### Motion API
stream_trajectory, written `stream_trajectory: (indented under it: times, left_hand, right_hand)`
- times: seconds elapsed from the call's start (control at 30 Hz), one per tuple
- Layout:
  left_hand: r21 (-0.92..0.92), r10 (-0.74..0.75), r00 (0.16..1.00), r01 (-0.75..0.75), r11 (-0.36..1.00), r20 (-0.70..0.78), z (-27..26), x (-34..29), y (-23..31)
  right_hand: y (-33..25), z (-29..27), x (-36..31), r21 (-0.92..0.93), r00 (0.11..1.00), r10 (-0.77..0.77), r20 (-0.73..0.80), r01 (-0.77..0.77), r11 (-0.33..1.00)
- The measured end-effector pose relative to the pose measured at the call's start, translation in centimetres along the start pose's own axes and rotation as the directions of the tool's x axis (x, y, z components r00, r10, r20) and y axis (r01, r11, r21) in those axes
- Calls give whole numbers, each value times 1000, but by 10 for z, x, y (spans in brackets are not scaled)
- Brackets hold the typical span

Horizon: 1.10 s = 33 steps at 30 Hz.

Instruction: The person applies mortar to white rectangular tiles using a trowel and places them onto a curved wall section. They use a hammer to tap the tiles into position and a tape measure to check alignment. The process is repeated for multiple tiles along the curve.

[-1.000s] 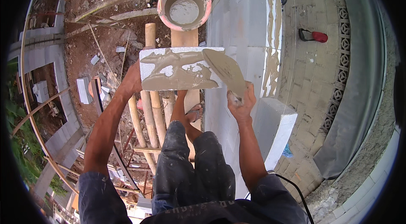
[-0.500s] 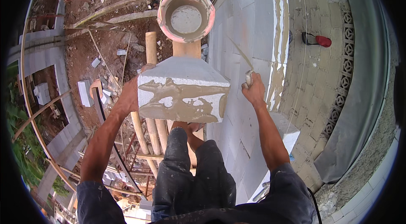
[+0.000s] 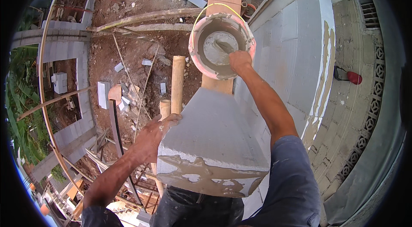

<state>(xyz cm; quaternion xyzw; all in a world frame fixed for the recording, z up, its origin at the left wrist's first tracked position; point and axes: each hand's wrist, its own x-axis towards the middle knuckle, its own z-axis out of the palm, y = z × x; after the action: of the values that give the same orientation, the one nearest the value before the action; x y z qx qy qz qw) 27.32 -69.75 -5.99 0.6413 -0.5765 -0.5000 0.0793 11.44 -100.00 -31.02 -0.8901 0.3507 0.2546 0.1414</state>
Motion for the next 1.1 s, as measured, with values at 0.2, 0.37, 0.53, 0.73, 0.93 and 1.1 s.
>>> stream_trajectory:
  times: [0.2,0.37,0.53,0.73,0.93,1.1]
  left_hand:
    - [81,12,1000,-10,997,-25,4,-2,5]
    - [38,-8,998,10,999,-57,3,-4,7]
    - [11,-24,993,26,1000,-119,7,3,19]
    - [1,68,977,-69,998,-203,15,-3,9]
    - [111,96,963,-70,991,-252,20,-2,-3]
    - [148,221,920,-182,972,-323,33,8,-31]
  right_hand:
    - [8,-17,5,274,966,-49,254,-23,961]
    - [60,-16,-48,680,977,49,207,-180,711]
    - [93,-39,-141,824,990,94,103,-138,550]
    - [82,-139,-302,882,987,161,-17,-61,468]
    - [65,-209,-473,545,933,-15,-360,223,808]
    - [-1,-199,-517,221,914,-75,-399,175,959]
